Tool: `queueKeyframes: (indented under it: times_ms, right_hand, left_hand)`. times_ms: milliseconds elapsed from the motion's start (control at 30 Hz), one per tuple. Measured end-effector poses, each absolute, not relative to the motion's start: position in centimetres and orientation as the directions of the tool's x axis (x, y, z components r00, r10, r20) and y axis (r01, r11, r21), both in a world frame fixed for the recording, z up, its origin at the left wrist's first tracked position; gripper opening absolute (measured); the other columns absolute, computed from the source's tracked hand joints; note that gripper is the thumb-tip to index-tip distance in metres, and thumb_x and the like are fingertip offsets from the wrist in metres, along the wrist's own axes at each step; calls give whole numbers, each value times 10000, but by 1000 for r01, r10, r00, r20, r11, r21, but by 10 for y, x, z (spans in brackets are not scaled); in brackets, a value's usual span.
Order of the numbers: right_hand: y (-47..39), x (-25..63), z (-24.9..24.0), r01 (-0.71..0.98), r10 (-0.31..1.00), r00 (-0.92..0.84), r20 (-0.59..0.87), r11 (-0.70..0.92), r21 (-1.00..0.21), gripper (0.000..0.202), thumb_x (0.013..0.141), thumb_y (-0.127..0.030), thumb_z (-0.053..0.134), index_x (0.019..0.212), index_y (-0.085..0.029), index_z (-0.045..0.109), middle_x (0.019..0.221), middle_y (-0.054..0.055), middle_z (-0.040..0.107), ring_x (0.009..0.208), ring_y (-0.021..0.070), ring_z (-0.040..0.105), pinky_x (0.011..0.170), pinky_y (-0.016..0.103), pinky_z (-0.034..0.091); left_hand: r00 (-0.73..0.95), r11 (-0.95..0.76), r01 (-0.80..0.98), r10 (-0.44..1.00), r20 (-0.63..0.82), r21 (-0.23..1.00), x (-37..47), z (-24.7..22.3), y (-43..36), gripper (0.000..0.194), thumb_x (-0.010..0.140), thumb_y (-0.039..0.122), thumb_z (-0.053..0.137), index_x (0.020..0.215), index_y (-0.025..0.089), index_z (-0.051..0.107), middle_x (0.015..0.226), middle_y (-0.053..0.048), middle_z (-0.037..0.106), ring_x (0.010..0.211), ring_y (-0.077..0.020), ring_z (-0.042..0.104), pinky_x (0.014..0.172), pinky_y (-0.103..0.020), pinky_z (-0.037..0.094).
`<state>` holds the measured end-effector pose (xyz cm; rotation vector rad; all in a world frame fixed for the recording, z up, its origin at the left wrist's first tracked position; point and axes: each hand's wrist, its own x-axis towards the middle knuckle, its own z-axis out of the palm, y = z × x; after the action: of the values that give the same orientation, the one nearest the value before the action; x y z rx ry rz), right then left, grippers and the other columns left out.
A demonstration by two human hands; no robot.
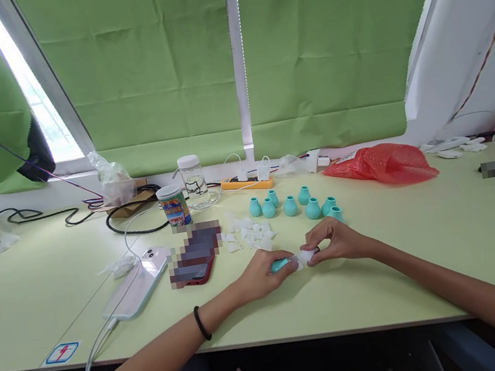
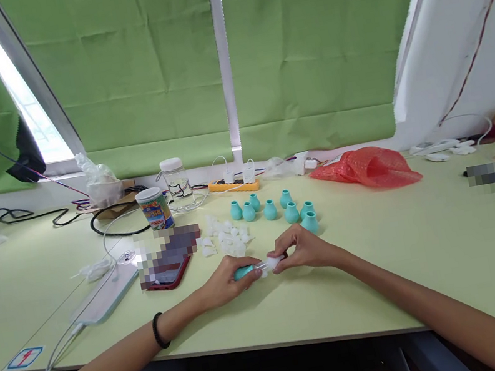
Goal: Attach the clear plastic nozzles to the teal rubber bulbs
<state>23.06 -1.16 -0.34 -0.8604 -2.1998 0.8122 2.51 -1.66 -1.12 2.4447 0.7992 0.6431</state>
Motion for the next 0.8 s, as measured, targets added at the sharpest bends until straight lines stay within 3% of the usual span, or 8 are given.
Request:
queueKeyframes:
  times_ms: [167,500,700,800]
  right_hand:
    - [-15,229,-2,380,733,-592,335,620,-686,174,573,-292,666,633,-129,660,521,10,562,475,94,471,458,226,384]
    - [-13,225,-8,356,762,-568,312,569,-741,186,529,-298,689,606,-132,657,560,20,593,504,102,481,464,227,392]
    - [-13,228,-2,289,793,-542,278,487,-824,214,501,-253,700,671,-127,665,595,26,613,558,129,535,523,245,441]
    - [-12,228,15,257,799,-531,283,470,-845,262,517,-236,691,758,-141,658,682,41,639,619,150,565,587,271,467]
  left_hand:
    - [738,-738,428,619,270,522,25,-10,-17,304,794,324,361,856,143,598,569,14,513,503,-74,379,499,-170,283]
    - [755,-761,427,597,271,488,23,-13,-17,333,807,346,340,912,138,577,623,-15,562,531,-90,433,536,-180,315]
    - [731,-695,318,612,300,645,26,-11,-22,386,823,384,292,912,124,563,612,-10,548,555,-90,461,573,-187,349]
    - [695,-682,219,611,379,698,26,-9,-23,397,840,365,242,911,126,551,727,-27,570,642,-107,490,617,-205,366]
